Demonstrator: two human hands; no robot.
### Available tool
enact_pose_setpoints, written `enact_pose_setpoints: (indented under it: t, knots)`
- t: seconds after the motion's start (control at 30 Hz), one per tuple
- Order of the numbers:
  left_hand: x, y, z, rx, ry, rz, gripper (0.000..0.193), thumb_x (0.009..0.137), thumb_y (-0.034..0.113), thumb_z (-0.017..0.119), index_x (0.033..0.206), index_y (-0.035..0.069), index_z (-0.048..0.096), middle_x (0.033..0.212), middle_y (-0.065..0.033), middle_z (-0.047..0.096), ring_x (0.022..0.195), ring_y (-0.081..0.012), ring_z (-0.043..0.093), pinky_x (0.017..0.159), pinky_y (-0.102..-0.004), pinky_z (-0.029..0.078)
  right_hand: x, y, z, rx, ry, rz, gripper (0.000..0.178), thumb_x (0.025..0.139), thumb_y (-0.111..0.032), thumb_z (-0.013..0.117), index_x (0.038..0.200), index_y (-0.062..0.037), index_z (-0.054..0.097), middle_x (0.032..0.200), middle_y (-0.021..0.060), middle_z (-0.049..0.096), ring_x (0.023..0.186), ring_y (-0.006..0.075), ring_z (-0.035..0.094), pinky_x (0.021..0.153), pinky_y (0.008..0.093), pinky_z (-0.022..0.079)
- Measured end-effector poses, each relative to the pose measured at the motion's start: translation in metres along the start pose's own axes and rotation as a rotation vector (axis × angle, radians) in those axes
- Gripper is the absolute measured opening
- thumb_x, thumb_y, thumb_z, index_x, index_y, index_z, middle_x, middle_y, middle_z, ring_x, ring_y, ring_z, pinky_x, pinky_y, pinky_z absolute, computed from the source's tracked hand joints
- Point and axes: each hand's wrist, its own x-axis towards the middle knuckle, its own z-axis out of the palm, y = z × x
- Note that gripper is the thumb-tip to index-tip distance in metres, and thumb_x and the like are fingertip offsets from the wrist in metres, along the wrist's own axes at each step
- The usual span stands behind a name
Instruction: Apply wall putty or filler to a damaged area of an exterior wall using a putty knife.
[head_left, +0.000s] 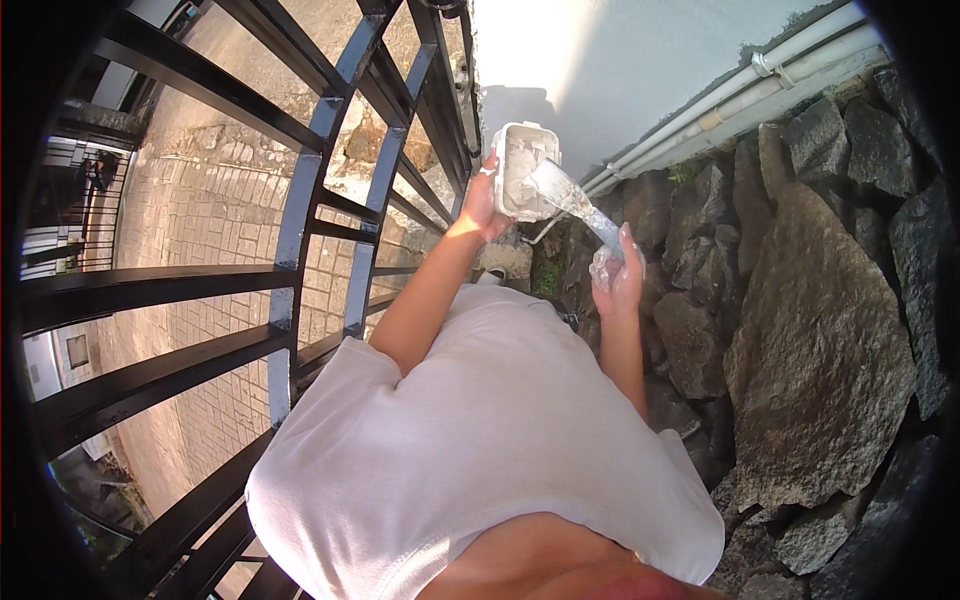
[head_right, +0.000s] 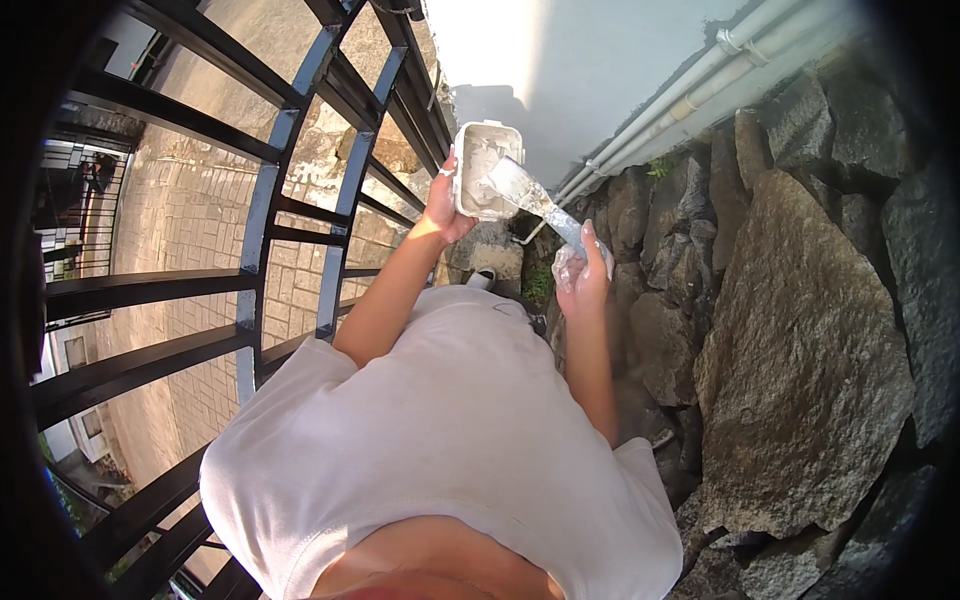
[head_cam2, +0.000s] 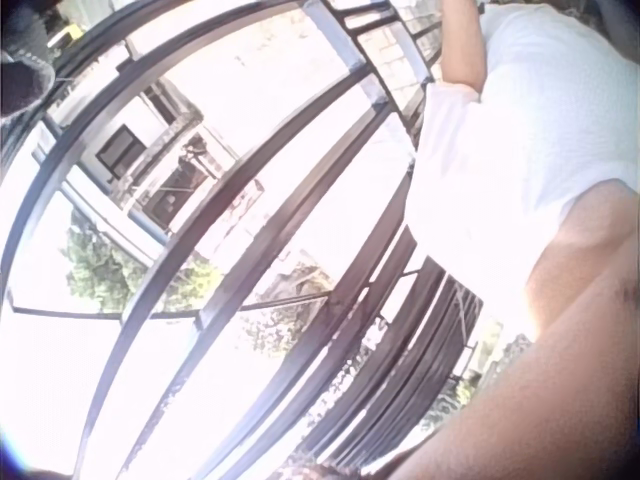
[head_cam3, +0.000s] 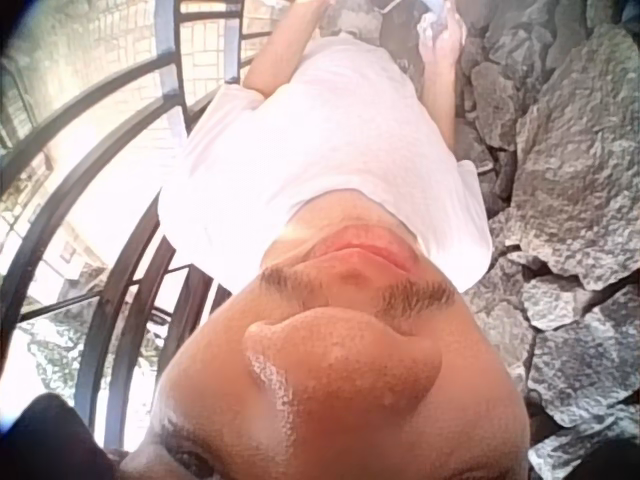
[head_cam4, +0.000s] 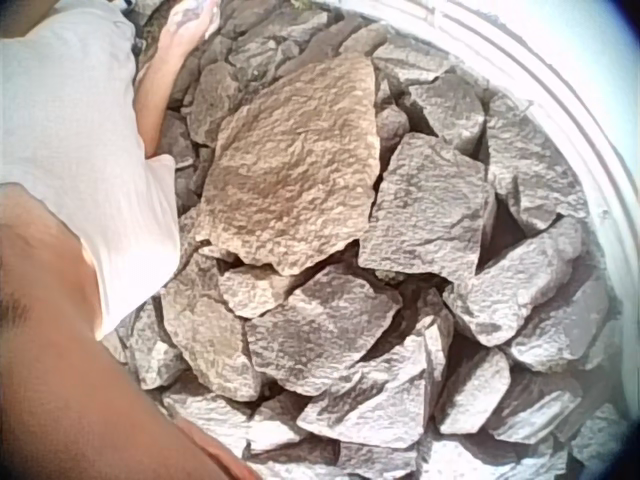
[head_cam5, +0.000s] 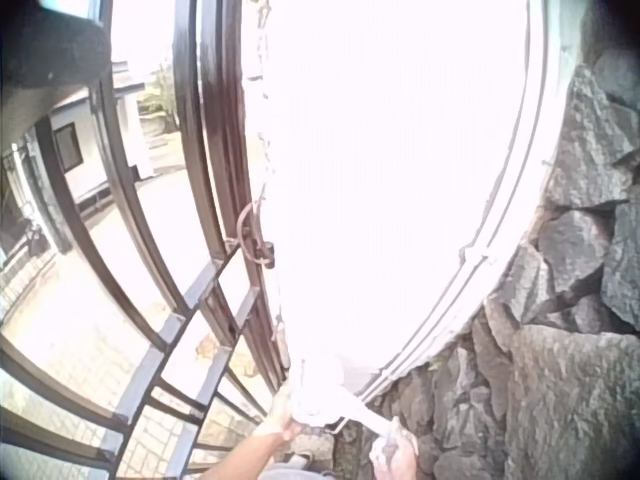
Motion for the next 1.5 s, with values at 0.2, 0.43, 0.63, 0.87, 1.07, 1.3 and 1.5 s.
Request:
enact_pose_setpoints:
  t: [0.2, 0.43, 0.63, 0.87, 1.07, 1.3, 1.5]
  knots:
    - [0.003, -0.003, -0.002, 0.022, -0.001, -0.039, 0.066, 0.1, 0.057, 0.037, 0.144, 0.008, 0.043, 0.14, -0.0119, 0.052, 0.127, -0.0297, 0.053, 0.108, -0.0486, 0.041, -0.012, 0.003, 0.0, -0.458, 0.0, -0.295, 0.021, 0.096, -0.016, 0.062, 0.104, 0.0035, 0.063, 0.065, 0.0101, 0.063, 0.041, 0.0107, 0.05, 0.036, 0.0233, 0.034]
    - [0.012, -0.006, -0.021, 0.026, 0.037, -0.055, 0.065, 0.1, 0.055, 0.039, 0.145, 0.008, 0.042, 0.14, -0.0119, 0.053, 0.126, -0.029, 0.053, 0.108, -0.047, 0.04, -0.014, -0.022, 0.002, -1.167, -0.293, -0.629, 0.034, 0.082, 0.004, 0.069, 0.116, 0.0012, 0.065, 0.095, 0.0147, 0.074, 0.082, 0.0193, 0.074, 0.07, 0.0296, 0.056]
    - [0.007, -0.01, -0.01, 0.119, 0.092, -0.036, 0.065, 0.1, 0.055, 0.041, 0.143, 0.008, 0.043, 0.139, -0.012, 0.054, 0.124, -0.0279, 0.054, 0.107, -0.0453, 0.041, -0.02, -0.026, 0.009, -1.352, -0.316, -0.895, 0.03, 0.081, 0.001, 0.072, 0.111, 0.0011, 0.067, 0.082, 0.0136, 0.071, 0.066, 0.0165, 0.069, 0.061, 0.0274, 0.052]
    - [0.014, -0.02, -0.019, 0.198, 0.124, 0.092, 0.06, 0.102, 0.048, 0.045, 0.144, 0.005, 0.038, 0.136, -0.0118, 0.053, 0.122, -0.0235, 0.055, 0.102, -0.039, 0.045, -0.026, -0.021, 0.019, -1.275, -0.158, -0.867, 0.02, 0.085, -0.005, 0.072, 0.104, 0.0013, 0.069, 0.069, 0.0097, 0.068, 0.055, 0.0126, 0.064, 0.054, 0.0254, 0.048]
    - [0.015, -0.013, -0.018, 0.117, 0.111, 0.155, 0.063, 0.102, 0.049, 0.043, 0.145, 0.005, 0.036, 0.137, -0.0122, 0.052, 0.123, -0.025, 0.054, 0.105, -0.0399, 0.044, -0.03, -0.029, 0.019, -0.816, 0.095, -0.396, 0.018, 0.09, -0.012, 0.07, 0.101, 0.0022, 0.068, 0.063, 0.0073, 0.063, 0.044, 0.0098, 0.053, 0.042, 0.0238, 0.039]
    - [0.013, -0.011, -0.015, 0.023, 0.065, 0.17, 0.068, 0.101, 0.054, 0.036, 0.147, 0.005, 0.035, 0.144, -0.0136, 0.048, 0.13, -0.0295, 0.05, 0.109, -0.0443, 0.041, -0.013, -0.036, 0.009, 0.049, 0.044, -0.141, 0.024, 0.097, -0.028, 0.061, 0.097, -0.0045, 0.059, 0.058, 0.0018, 0.053, 0.042, 0.0115, 0.047, 0.036, 0.0266, 0.034]
    - [0.009, -0.004, -0.002, 0.052, 0.055, 0.246, 0.062, 0.102, 0.049, 0.041, 0.145, 0.004, 0.037, 0.139, -0.0127, 0.051, 0.125, -0.0264, 0.054, 0.106, -0.0418, 0.043, -0.007, -0.023, 0.025, -0.306, 0.158, -0.203, 0.032, 0.095, -0.028, 0.064, 0.1, 0.0034, 0.06, 0.059, 0.0085, 0.06, 0.04, 0.011, 0.051, 0.035, 0.025, 0.035]
